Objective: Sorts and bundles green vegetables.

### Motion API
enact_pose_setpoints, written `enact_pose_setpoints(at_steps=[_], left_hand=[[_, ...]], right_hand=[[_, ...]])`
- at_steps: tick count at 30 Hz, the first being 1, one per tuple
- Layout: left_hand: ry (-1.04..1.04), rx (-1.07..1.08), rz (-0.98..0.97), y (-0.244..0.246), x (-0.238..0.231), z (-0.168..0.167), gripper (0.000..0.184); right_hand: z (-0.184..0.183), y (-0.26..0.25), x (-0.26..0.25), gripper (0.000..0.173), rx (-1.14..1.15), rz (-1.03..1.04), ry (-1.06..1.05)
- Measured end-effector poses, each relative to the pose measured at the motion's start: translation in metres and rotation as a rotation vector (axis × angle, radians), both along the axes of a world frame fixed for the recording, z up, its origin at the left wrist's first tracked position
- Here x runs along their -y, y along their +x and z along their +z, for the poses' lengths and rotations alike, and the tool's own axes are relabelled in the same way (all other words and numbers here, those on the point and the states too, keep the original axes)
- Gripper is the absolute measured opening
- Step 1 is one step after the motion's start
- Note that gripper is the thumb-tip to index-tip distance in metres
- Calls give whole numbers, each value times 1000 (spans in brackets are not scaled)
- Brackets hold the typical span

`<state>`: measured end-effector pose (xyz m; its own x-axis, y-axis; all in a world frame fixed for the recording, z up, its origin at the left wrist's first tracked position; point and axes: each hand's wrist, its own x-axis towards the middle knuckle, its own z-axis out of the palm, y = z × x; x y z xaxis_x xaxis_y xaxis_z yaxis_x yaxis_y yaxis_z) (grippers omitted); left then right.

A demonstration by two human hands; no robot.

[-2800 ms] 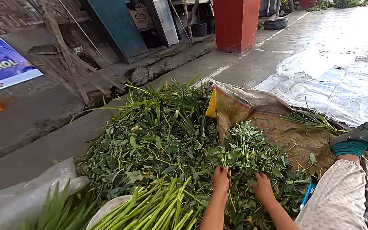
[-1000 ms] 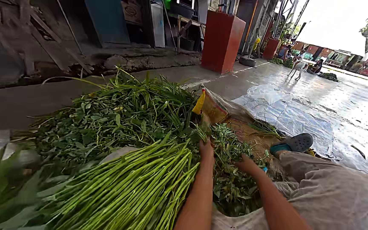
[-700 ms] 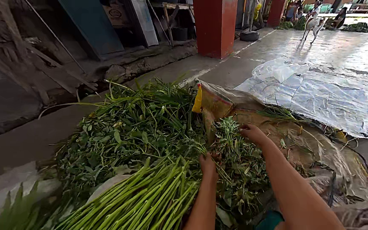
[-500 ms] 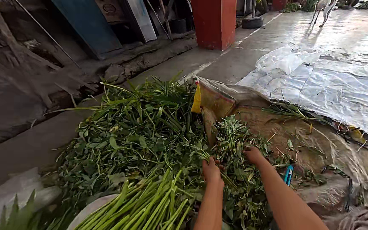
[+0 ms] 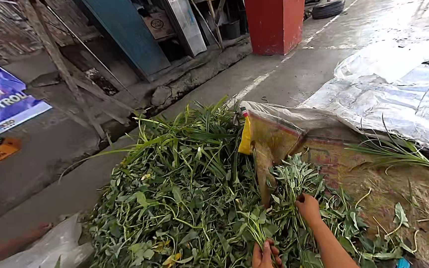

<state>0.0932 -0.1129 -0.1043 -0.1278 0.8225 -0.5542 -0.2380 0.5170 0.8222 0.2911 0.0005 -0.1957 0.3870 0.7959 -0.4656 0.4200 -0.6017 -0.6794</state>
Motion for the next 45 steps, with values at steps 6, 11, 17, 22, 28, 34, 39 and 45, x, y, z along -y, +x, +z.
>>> enact_pose_setpoints(at_steps=[6, 11, 17, 22, 28, 34, 39, 45], left_hand=[[17, 57, 50, 5, 8, 5, 26], [120, 95, 42, -5, 8, 27, 25], [222, 148, 32, -12, 10, 51, 24], [286, 170, -9, -11, 12, 66, 23], [280, 243, -56, -18, 14, 60, 29], [170, 262, -50, -15, 15, 47, 35], [153, 274, 141, -18, 6, 52, 30], [293, 90, 346, -22, 1, 33, 29]], right_hand=[[21, 28, 54, 39, -372, -18, 79], [69, 23, 82, 39, -426, -75, 197], [110, 10, 108, 46, -409, -41, 353], [126, -29, 145, 47, -379, 79, 552], [99, -73, 183, 39, -479, 225, 682], [101, -62, 184, 35, -411, 359, 573], [109, -63, 183, 36, -239, 524, 322], [61, -34, 190, 32, -125, 428, 99]])
